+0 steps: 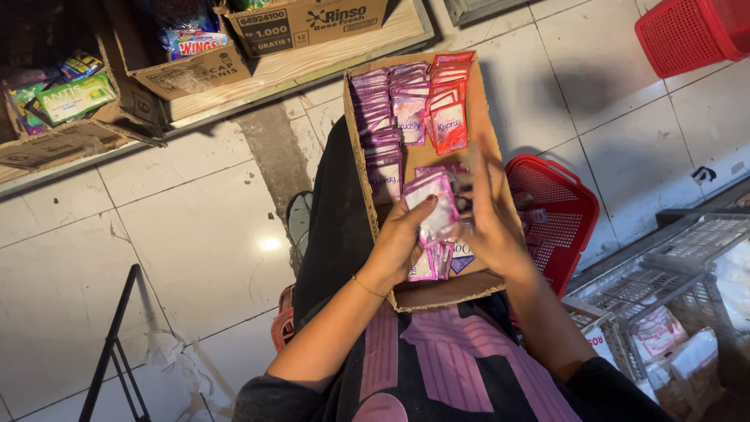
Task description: The person picks up several sachets of detergent and shampoo from the floor and a basket, places them into a cardboard box, and organizes them by stacking them into neat rows.
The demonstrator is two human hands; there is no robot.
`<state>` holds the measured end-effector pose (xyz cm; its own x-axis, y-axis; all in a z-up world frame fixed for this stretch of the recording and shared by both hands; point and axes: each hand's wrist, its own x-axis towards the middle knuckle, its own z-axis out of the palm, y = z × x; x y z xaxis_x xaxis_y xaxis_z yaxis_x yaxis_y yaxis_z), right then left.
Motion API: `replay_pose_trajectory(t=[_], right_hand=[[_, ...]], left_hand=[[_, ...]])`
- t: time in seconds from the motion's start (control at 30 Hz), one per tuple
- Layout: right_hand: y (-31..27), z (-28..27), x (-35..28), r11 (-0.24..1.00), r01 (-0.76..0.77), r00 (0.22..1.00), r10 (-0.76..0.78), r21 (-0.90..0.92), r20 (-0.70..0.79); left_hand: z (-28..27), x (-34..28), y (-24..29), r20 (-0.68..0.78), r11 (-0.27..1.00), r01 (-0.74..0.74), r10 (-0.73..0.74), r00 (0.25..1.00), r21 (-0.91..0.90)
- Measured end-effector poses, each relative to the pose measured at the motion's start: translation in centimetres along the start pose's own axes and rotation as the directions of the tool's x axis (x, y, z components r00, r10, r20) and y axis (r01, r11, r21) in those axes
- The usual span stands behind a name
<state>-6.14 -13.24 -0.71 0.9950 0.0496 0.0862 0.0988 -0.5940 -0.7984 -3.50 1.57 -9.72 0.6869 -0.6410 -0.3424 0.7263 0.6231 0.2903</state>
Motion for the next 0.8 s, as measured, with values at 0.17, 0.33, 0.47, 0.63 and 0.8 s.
replay_pose_trajectory(t=[0.17, 0.33, 0.47, 0.63, 0.8], right_hand=[[-1.1, -0.6, 0.9, 0.91, -0.004, 0.936, 0.149, -0.414, 0.318], [-1.0, -0.6, 0.7, 0.929, 0.14, 0.963, -0.047, -0.342, 0.266], [-0.4, -0.9, -0.3, 0.955, 0.168, 0.946, -0.086, -0.245, 0.314], [0.8, -1.2, -1.0, 0.999, 0.002, 0.982, -0.012, 0.051, 0.191], [2.4, -0.8, -2.2, 0.982, -0.02, 0.999, 0.01, 0.187, 0.051]], left_hand=[[0.5, -0.6, 0.4, -0.058, 0.985, 0.086, -0.078, 0.995, 0.15], [0.8, -0.4, 1.7, 0.0, 0.98, 0.199, -0.199, 0.98, -0.006], [1.1, -1.2, 2.0, 0.027, 0.992, 0.118, -0.119, 0.992, 0.037], [1.7, -1.5, 2.3, 0.133, 0.992, -0.017, 0.0, 0.991, 0.127], [1.9, -1.2, 2.6, 0.087, 0.985, 0.105, -0.117, 0.989, 0.135]])
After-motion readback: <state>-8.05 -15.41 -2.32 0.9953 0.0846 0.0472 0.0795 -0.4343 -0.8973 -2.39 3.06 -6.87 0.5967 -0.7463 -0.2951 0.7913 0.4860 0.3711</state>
